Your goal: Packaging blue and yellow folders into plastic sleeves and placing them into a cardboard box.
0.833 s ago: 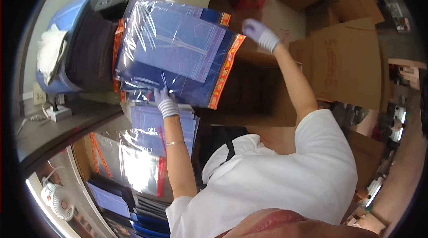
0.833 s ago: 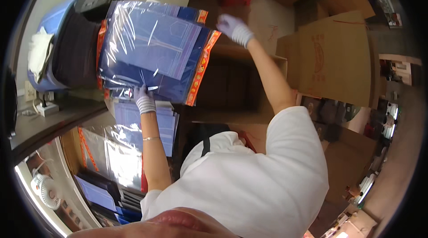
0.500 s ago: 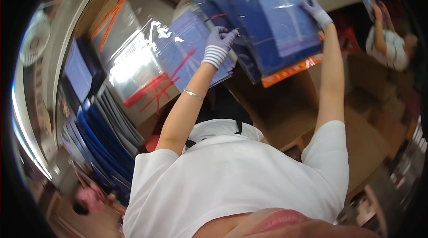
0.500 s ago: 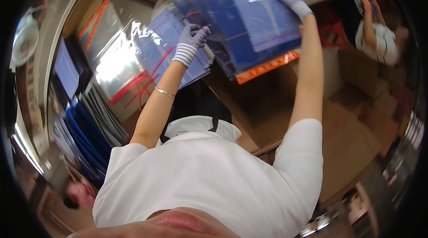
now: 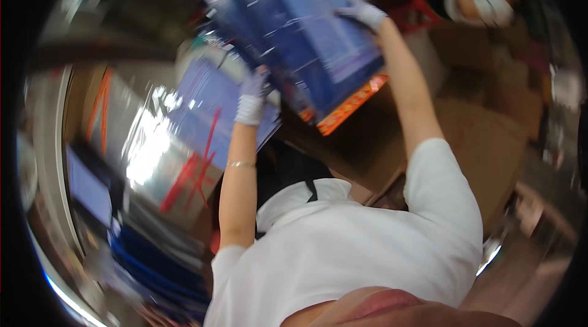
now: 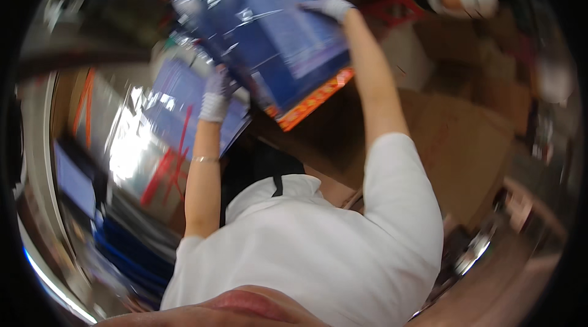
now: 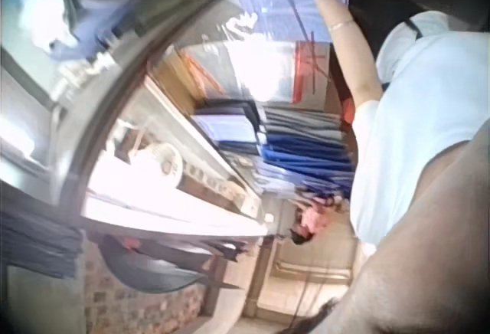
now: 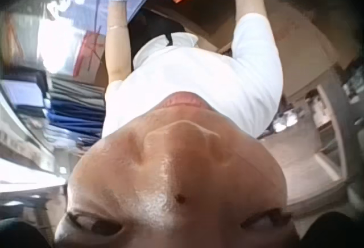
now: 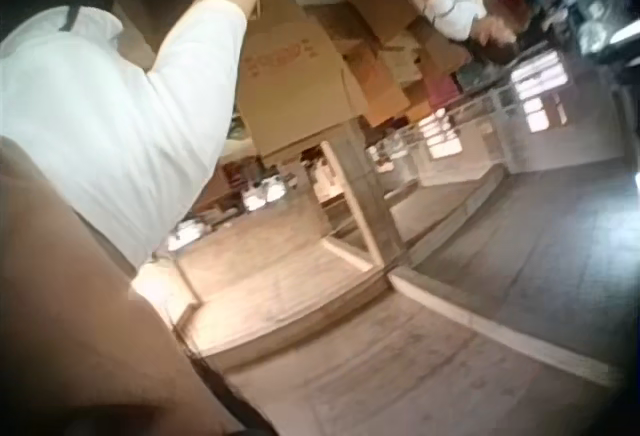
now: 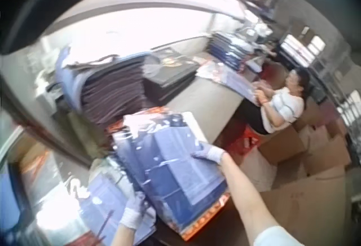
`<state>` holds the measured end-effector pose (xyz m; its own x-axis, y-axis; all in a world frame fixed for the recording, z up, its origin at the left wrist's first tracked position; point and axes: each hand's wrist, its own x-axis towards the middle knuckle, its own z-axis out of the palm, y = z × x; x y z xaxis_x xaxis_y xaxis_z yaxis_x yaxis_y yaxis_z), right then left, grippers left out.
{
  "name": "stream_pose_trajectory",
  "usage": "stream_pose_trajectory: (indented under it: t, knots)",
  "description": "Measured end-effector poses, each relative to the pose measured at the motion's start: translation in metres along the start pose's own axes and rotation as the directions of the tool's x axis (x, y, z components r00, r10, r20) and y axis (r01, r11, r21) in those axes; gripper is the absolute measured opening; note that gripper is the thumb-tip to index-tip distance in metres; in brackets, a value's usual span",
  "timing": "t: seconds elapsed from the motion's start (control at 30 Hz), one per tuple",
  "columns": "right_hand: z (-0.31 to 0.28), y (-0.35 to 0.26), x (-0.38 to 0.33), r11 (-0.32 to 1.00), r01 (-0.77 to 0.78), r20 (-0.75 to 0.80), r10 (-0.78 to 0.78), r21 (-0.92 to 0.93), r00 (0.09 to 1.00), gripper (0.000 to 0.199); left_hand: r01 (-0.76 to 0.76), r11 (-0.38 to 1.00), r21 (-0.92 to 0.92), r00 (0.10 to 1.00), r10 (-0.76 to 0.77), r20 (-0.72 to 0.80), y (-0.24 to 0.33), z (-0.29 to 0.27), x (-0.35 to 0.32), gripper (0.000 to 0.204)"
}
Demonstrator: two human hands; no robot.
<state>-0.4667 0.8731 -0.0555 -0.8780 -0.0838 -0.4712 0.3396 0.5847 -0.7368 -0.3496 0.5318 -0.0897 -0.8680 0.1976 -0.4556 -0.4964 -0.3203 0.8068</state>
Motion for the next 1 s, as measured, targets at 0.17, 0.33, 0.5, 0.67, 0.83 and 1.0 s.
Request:
stream_pose_trajectory:
  t: [0.17,0.33,0.5,0.67,0.83,1.0]
  knots:
    - [-0.002,-0.028,-0.018,0.999,-0.012,0.026,0.013,-0.039,1.0,0.103,-0.023,0.991,-0.132,1.0,0.021,-0.015,0.021,0.007,0.032,0.075]
    - [-0.009,0.049,-0.025,0.985,0.105,-0.194,-0.078,0.135,0.978,0.099,0.021,0.997,-0.068,1.0,-0.021,-0.004,0.009,0.026,0.058,0.077]
    - [-0.003,0.06,-0.05,0.82,-0.053,0.05,0.03,0.569,0.998,0.063,-0.021,1.0,0.007,0.998,0.021,-0.058,-0.007,-0.007,0.077,0.051]
    - [0.021,0.065,-0.074,0.722,-0.239,0.177,0.162,0.649,0.971,0.061,-0.082,0.984,0.158,0.989,0.1,-0.106,-0.004,0.0,0.065,0.051]
    - [0.06,0.112,-0.092,0.564,-0.215,0.146,0.165,0.798,0.975,0.056,-0.029,0.385,0.922,0.979,0.196,-0.051,0.003,-0.011,0.071,0.088]
    - [0.086,0.136,-0.099,0.301,-0.127,0.071,0.189,0.945,0.979,0.063,0.097,0.738,0.667,0.994,-0.035,-0.106,-0.001,0.007,0.091,0.097]
